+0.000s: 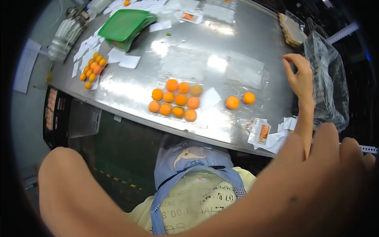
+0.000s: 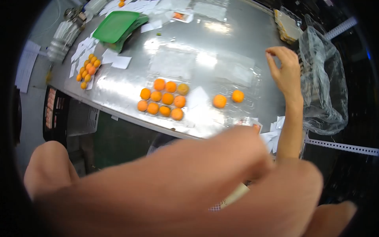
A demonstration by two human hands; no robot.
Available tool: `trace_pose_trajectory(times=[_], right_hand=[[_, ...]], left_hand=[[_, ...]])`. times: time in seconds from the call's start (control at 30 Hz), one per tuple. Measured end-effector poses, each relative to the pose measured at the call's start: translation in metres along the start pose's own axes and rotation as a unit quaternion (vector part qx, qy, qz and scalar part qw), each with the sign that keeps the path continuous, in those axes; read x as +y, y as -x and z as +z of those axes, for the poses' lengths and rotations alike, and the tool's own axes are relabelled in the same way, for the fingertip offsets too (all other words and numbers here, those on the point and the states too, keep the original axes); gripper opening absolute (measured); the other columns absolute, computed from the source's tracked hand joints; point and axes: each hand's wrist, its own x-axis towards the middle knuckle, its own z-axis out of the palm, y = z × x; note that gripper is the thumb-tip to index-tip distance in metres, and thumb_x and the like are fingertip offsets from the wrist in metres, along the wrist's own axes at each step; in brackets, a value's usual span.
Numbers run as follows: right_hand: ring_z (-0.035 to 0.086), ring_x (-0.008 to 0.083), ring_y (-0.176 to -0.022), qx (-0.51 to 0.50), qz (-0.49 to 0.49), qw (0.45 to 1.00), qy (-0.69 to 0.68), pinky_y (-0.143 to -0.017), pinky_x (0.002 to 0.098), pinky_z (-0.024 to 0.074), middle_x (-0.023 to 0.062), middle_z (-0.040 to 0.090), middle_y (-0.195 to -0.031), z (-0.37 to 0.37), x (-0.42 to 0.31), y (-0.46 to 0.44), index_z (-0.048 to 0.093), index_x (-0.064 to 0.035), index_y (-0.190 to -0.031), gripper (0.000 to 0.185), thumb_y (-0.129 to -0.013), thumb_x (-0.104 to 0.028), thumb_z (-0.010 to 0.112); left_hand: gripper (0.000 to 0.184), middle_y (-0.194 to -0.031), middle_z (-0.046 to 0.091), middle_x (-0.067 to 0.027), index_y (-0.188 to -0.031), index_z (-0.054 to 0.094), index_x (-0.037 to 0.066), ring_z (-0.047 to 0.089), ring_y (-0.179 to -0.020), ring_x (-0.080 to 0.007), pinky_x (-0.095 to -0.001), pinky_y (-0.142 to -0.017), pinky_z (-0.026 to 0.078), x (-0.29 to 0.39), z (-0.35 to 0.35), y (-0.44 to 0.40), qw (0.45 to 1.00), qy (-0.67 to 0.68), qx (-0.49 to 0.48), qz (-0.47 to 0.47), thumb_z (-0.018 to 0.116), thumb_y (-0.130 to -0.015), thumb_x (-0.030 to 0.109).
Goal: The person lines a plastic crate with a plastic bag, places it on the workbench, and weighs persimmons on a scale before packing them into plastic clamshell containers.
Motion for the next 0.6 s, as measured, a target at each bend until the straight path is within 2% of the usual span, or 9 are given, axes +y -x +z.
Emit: trace_pose_trajectory(times=[0.13, 0.2, 0.3, 0.4, 0.47, 0.53, 0.6], right_hand=[[0.061, 0.0244, -0.081, -0.047, 0.032, 0.997, -0.057, -0.077, 0.0315, 0.0448, 0.011, 0.064, -0.085, 0.046, -0.077, 0.009, 0.064, -0.0008, -0.088, 0.009, -0.081, -0.005, 0.063], [0.06, 0.0251, -0.08, -0.055, 0.018, 0.996, -0.07, -0.076, 0.0316, 0.0446, 0.0115, 0.064, -0.086, 0.069, -0.11, 0.02, 0.064, -0.0009, -0.09, 0.01, -0.081, -0.005, 0.063], [0.06, 0.0266, -0.083, -0.087, 0.059, 0.988, -0.111, -0.08, 0.0342, 0.0437, 0.0109, 0.064, -0.085, 0.094, -0.163, 0.039, 0.064, -0.0026, -0.089, 0.009, -0.08, -0.007, 0.064], [0.061, 0.0265, -0.084, -0.12, 0.114, 0.974, -0.156, -0.078, 0.0337, 0.045, 0.0126, 0.064, -0.085, 0.11, -0.19, 0.062, 0.064, -0.002, -0.09, 0.011, -0.081, -0.007, 0.064], [0.061, 0.0266, -0.084, -0.143, 0.118, 0.971, -0.151, -0.077, 0.0342, 0.0455, 0.0127, 0.064, -0.084, 0.112, -0.204, 0.075, 0.064, -0.0016, -0.09, 0.011, -0.08, -0.007, 0.064], [0.062, 0.0268, -0.084, -0.165, 0.124, 0.967, -0.148, -0.076, 0.0345, 0.046, 0.0128, 0.064, -0.084, 0.117, -0.204, 0.09, 0.064, -0.0012, -0.089, 0.01, -0.08, -0.006, 0.064], [0.062, 0.027, -0.082, -0.179, 0.134, 0.962, -0.153, -0.075, 0.0348, 0.0467, 0.0128, 0.064, -0.084, 0.128, -0.191, 0.113, 0.063, -0.0006, -0.089, 0.01, -0.08, -0.005, 0.064]], left_hand=[[0.024, -0.081, 0.063, -0.0179, -0.078, 0.06, -0.003, 0.061, -0.079, -0.0309, -0.0398, -0.069, 0.047, 0.032, -0.001, 0.052, 0.999, 0.018, 0.03, 0.012, 0.059, -0.074, 0.02], [0.023, -0.078, 0.063, -0.0181, -0.075, 0.06, -0.003, 0.062, -0.078, -0.0312, -0.04, -0.068, 0.047, 0.044, -0.001, 0.071, 0.998, 0.031, 0.048, 0.018, 0.059, -0.073, 0.02], [0.022, -0.075, 0.063, -0.0185, -0.071, 0.061, -0.003, 0.062, -0.075, -0.0316, -0.0403, -0.066, 0.047, 0.057, -0.008, 0.093, 0.996, 0.054, 0.066, 0.028, 0.059, -0.072, 0.019], [0.022, -0.072, 0.063, -0.0188, -0.066, 0.062, -0.004, 0.062, -0.073, -0.032, -0.0406, -0.064, 0.047, 0.069, -0.022, 0.111, 0.995, 0.057, 0.069, 0.034, 0.06, -0.07, 0.018], [0.022, -0.069, 0.064, -0.019, -0.064, 0.062, -0.004, 0.063, -0.072, -0.0323, -0.0408, -0.063, 0.048, 0.073, -0.034, 0.124, 0.996, 0.038, 0.075, 0.021, 0.06, -0.069, 0.017], [0.022, -0.067, 0.064, -0.0192, -0.061, 0.062, -0.004, 0.063, -0.07, -0.0326, -0.041, -0.062, 0.048, 0.069, -0.038, 0.146, 0.995, -0.04, 0.088, -0.007, 0.06, -0.069, 0.017], [0.018, -0.071, 0.063, -0.0154, -0.068, 0.064, -0.001, 0.06, -0.069, -0.0269, -0.0379, -0.058, 0.043, 0.067, -0.036, 0.175, 0.973, -0.21, 0.076, -0.06, 0.059, -0.07, 0.016]])
